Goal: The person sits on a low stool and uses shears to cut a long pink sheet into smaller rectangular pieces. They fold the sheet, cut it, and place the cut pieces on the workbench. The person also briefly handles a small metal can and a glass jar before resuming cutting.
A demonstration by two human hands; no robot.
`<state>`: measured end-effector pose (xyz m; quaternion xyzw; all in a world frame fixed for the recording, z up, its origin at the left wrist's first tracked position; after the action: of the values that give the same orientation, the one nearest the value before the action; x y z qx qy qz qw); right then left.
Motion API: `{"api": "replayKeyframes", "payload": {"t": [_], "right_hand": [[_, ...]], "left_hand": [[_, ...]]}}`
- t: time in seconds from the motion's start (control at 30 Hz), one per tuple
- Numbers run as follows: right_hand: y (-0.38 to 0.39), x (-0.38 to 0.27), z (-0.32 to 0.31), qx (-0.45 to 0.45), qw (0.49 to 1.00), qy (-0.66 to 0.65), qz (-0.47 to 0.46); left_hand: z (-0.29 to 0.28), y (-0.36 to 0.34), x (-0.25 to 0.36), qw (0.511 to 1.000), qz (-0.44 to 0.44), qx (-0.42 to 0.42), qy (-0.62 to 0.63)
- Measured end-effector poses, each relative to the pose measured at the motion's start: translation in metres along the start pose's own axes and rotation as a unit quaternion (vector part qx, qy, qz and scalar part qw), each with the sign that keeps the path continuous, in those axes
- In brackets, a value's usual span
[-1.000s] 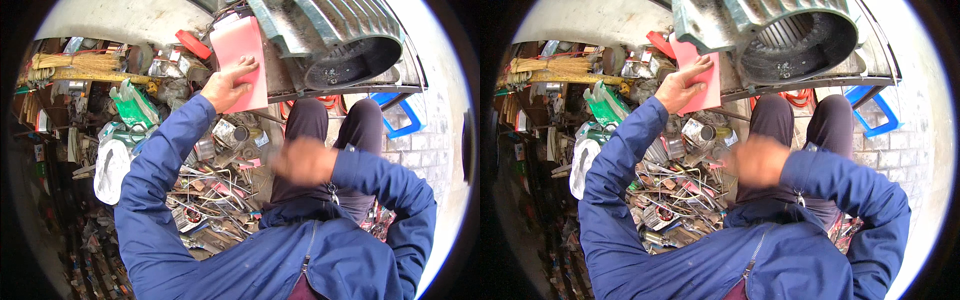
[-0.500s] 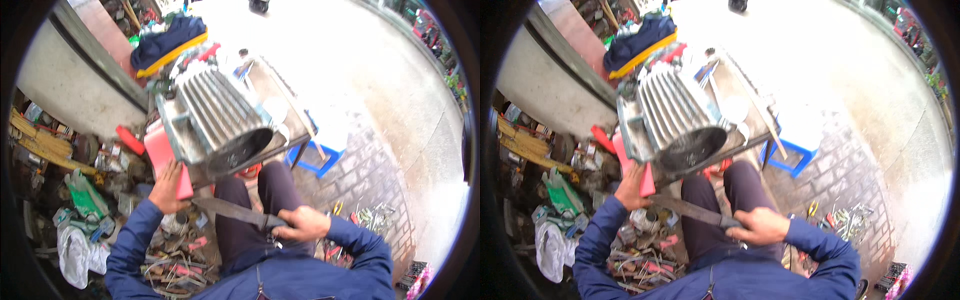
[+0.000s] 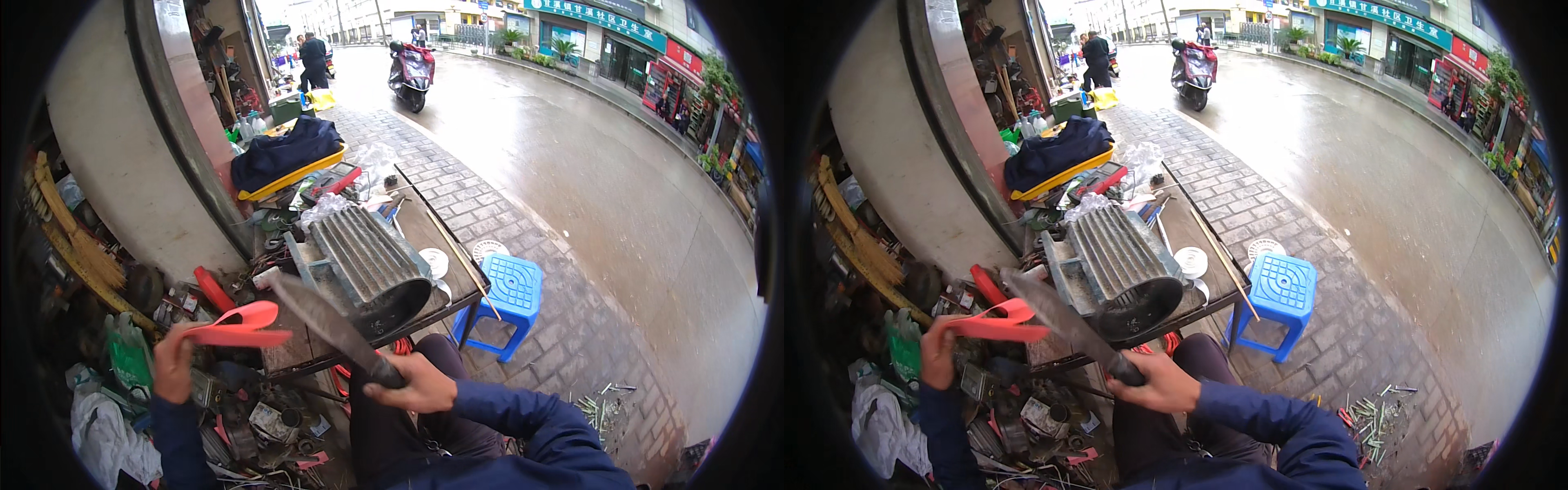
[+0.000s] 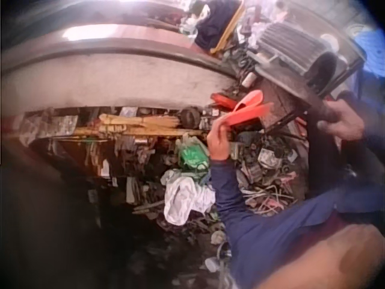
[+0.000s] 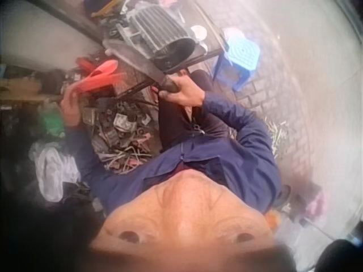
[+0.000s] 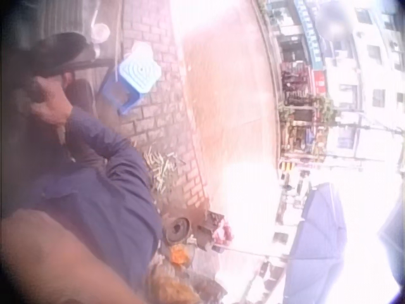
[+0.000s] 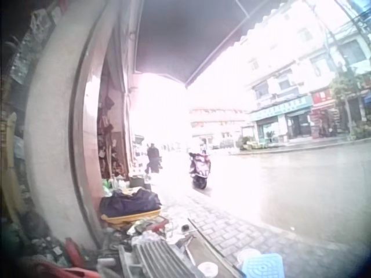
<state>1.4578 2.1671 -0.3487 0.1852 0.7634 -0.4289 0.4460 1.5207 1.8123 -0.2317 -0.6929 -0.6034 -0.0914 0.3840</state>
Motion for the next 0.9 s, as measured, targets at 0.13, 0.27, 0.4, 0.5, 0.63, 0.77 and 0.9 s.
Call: {"api": "replayKeyframes", "payload": {"t": [0.13,0.27,0.4,0.5,0.63,0.77,0.9], "right_hand": [[-0.026,0.023,0.046,-0.084,0.941,-0.204,0.255],[-0.048,0.030,0.112,-0.188,0.892,-0.253,0.322],[-0.040,0.031,0.166,-0.259,0.810,-0.405,0.335],[-0.026,0.027,0.190,-0.298,0.763,-0.470,0.327],[-0.014,0.023,0.192,-0.308,0.727,-0.515,0.333],[-0.011,0.025,0.173,-0.271,0.724,-0.512,0.374],[-0.028,0.022,0.148,-0.195,0.792,-0.468,0.340]], "left_hand": [[-0.054,0.041,0.019,0.969,0.025,0.105,0.221],[-0.031,0.056,0.019,0.922,0.071,0.090,0.371],[0.005,0.044,0.015,0.882,0.138,0.037,0.449],[0.021,0.033,0.009,0.865,0.161,0.052,0.472],[0.030,0.018,-0.006,0.862,0.182,0.109,0.460],[0.039,0.002,-0.022,0.844,0.220,0.120,0.474],[0.051,-0.017,-0.029,0.824,0.263,0.112,0.489]]}}
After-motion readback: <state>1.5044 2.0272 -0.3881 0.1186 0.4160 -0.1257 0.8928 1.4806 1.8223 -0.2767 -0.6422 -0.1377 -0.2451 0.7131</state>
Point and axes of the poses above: each hand's wrist, its own y-axis away from the middle knuckle, its own z-axis out of the palm, x = y × z, the point moved 7 cm from there along -y, towards the middle knuckle, and after that the axes turned 2 degrees about y, right-handed, at the moved point
